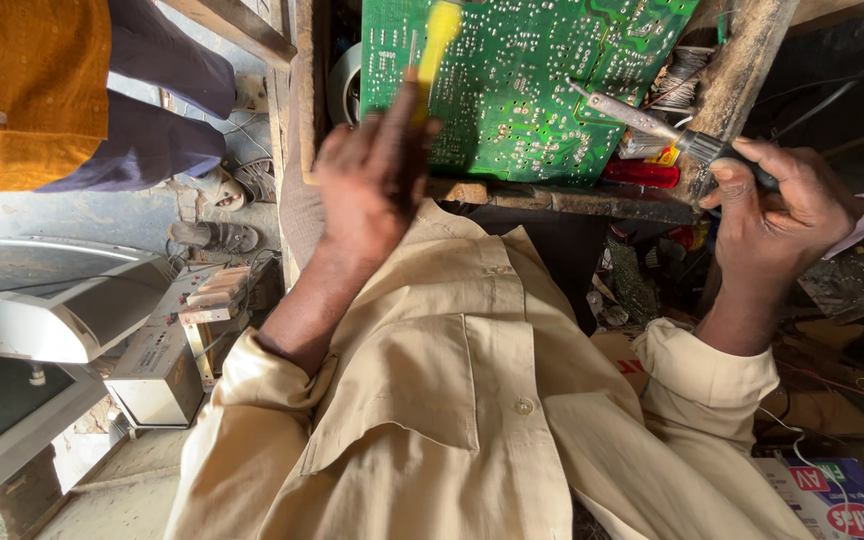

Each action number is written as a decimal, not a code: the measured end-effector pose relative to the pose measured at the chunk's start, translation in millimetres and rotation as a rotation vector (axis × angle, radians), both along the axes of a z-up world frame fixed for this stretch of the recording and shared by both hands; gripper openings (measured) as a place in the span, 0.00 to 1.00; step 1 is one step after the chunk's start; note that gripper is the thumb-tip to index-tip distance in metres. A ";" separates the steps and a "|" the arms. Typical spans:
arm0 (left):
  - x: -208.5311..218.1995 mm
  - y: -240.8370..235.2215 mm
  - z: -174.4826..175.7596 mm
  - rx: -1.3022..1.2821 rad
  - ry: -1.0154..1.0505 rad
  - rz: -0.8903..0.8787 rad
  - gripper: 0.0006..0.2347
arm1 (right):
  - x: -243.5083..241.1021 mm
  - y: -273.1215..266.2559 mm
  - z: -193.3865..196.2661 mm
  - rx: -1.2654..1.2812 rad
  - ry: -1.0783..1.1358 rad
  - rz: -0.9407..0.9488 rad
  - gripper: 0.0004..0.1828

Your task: The person uses a soldering iron and a yellow-handled tool to work on a green circuit board. They repeatedly apply the soldering iron to various points on the board while using the other tool to assist.

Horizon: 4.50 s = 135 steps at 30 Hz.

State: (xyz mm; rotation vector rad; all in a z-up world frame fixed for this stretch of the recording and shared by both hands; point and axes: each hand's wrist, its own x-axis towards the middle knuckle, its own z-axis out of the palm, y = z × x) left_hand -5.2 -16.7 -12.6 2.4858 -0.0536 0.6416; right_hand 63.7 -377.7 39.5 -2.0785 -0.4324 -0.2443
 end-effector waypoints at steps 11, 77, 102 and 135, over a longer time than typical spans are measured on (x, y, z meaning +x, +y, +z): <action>22.8 -49.6 -6.2 0.114 -0.049 -0.282 0.30 | -4.6 -5.5 -17.6 0.101 0.059 -0.070 0.09; -2.1 22.8 8.6 -0.596 -0.007 0.068 0.17 | 0.2 -12.8 -42.3 0.262 0.004 -0.120 0.09; -4.5 17.5 8.1 -0.250 -0.030 0.071 0.21 | 20.1 -3.8 -3.5 0.102 0.096 -0.095 0.10; 41.3 -53.7 22.2 0.082 0.263 -0.437 0.14 | 15.1 -67.5 -53.8 0.676 -0.220 -0.353 0.07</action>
